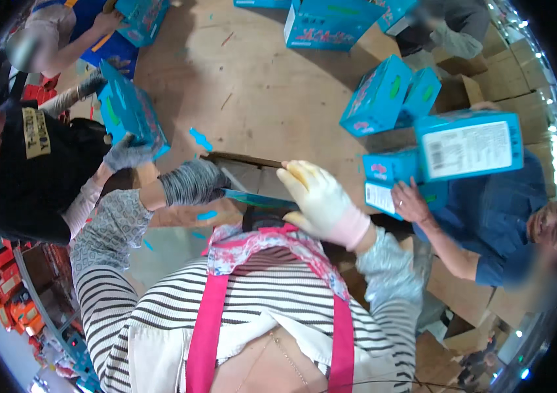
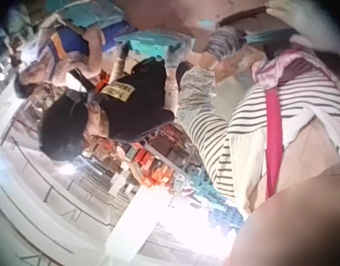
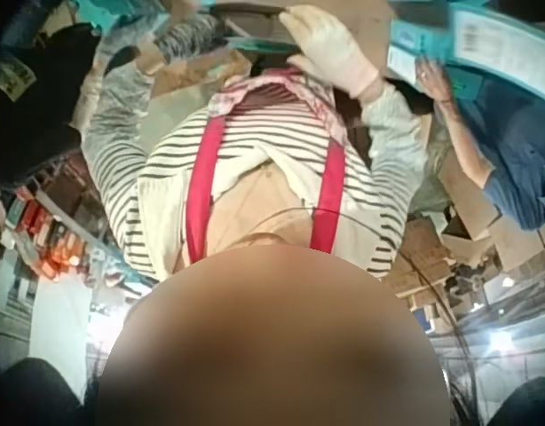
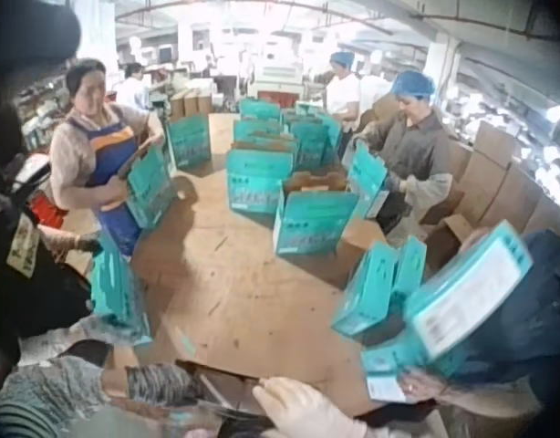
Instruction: Assembling and folding teal cardboard boxes on a production line.
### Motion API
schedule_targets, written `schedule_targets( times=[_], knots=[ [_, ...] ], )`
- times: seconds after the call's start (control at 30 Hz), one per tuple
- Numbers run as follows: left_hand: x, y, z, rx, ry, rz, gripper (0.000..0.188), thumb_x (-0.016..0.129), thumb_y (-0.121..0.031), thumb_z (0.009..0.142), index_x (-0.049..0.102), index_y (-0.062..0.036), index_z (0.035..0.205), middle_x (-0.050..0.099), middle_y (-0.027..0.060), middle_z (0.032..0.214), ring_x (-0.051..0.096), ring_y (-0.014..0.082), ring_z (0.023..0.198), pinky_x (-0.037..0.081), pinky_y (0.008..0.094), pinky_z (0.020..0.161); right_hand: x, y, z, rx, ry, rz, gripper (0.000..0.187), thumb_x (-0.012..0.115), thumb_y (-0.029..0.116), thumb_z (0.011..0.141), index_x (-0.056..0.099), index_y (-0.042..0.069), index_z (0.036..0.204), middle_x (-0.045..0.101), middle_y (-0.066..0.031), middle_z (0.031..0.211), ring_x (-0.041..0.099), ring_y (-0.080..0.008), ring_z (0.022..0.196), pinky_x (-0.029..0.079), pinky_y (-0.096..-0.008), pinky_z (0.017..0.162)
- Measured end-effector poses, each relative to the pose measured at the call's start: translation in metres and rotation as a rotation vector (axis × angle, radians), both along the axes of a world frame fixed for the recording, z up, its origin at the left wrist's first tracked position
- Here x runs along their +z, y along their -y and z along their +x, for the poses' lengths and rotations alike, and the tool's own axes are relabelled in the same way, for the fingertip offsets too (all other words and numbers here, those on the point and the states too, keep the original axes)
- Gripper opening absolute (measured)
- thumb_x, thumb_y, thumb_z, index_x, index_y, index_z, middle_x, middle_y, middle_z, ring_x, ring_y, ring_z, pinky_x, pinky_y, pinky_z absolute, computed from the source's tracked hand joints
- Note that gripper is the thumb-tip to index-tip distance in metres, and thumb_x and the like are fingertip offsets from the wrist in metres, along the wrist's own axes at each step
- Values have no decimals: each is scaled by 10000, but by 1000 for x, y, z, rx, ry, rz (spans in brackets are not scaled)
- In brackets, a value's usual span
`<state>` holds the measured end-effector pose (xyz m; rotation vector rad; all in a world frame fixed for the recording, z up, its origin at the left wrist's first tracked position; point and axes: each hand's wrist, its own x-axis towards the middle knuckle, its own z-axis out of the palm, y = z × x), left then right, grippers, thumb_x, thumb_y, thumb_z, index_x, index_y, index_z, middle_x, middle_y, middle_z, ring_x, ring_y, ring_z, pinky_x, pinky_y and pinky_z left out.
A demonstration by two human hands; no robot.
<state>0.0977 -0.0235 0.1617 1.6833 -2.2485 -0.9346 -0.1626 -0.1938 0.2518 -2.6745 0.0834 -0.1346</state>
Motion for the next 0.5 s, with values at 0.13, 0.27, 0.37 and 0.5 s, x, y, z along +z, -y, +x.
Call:
schedule_targets(
  times=[0.13,0.27,0.37,0.5],
  knots=[
    [4,-2,-16,31,-190,-143,286,699,-260,796,636,-59,990,594,136,695,606,314,582,477,394,503,-7,-18,17,128,-741,-143,415,679,238,703,604,-8,1029,607,-166,1045,548,-341,1112,457,-410,929],
    [-26,19,-11,-164,-411,460,373,647,-256,855,598,-26,1144,667,164,938,623,300,806,487,431,727,0,-41,8,22,2,-696,441,680,276,725,606,-2,1059,641,-145,935,582,-300,1006,461,-387,868],
    [21,28,-3,-187,-586,523,329,620,-308,873,636,-50,1077,672,120,901,610,250,790,478,398,712,-4,-31,3,94,-738,-27,481,702,280,763,579,18,1148,657,-205,990,637,-311,939,501,-415,809],
    [12,71,-32,-137,-147,1156,225,595,-221,922,705,-68,1043,693,70,1022,617,145,876,494,298,768,-72,19,-4,102,-973,682,429,640,269,803,594,25,1153,662,-119,891,656,-228,807,540,-360,628]
  ],
)
